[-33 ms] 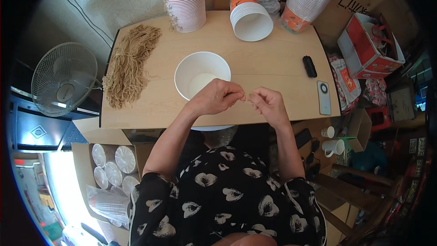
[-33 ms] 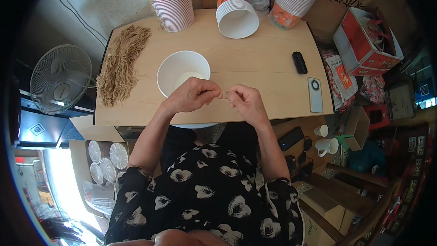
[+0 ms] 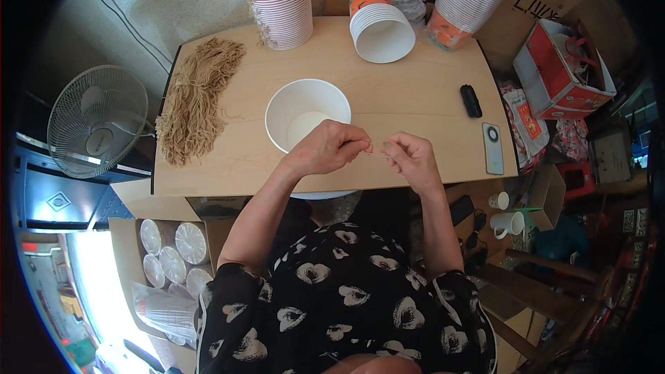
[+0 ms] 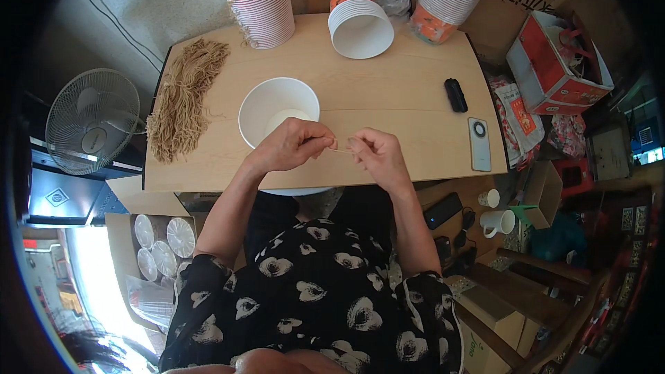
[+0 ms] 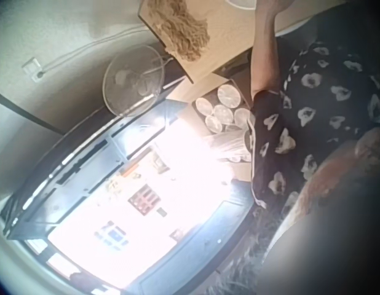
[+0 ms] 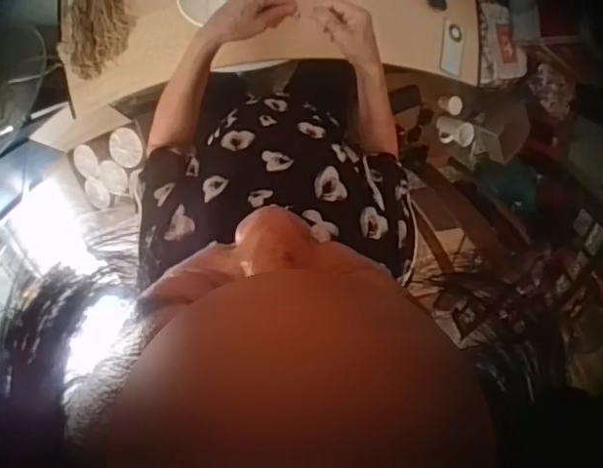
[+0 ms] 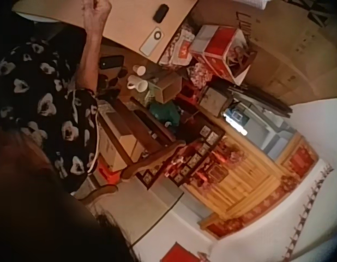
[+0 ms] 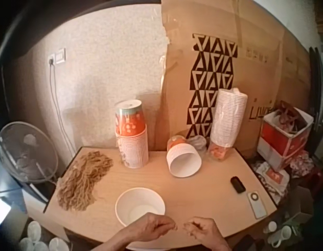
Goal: Attaching thin strings to individual paper cups in a manufacturing or assembly setting.
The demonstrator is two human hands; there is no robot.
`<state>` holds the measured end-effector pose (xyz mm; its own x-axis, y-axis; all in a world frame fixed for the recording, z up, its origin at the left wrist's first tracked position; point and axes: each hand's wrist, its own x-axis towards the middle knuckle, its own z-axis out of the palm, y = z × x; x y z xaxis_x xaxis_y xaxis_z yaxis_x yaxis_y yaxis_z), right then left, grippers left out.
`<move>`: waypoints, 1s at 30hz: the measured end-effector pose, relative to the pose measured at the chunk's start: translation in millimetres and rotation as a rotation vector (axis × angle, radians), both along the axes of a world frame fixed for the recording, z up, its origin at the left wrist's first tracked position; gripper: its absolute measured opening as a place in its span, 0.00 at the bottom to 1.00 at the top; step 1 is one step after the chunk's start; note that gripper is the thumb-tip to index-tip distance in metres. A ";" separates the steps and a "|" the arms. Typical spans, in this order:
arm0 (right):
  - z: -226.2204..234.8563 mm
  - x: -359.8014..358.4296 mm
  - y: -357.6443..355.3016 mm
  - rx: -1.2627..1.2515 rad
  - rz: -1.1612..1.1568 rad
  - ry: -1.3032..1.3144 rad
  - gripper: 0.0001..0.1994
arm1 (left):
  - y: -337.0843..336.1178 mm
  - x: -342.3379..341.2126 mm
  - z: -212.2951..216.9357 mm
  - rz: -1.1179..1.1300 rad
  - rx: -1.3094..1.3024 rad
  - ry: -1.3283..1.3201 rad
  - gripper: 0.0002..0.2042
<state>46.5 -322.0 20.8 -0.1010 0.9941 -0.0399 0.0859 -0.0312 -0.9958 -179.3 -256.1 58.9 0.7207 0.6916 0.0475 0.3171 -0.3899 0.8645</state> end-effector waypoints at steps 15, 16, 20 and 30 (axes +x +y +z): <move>7.4 -0.7 9.0 0.182 0.051 -0.050 0.17 | 4.4 4.2 -2.8 0.002 -0.170 -0.084 0.10; 3.6 -1.3 9.9 0.139 0.096 -0.008 0.18 | 4.5 5.1 -2.2 0.009 -0.189 -0.081 0.10; -15.0 0.4 7.7 0.106 0.119 0.021 0.17 | 4.5 4.9 -9.0 0.021 -0.231 -0.140 0.10; -13.5 -3.4 -3.3 -0.071 0.018 0.269 0.12 | 5.3 3.7 -7.4 0.025 -0.283 -0.089 0.11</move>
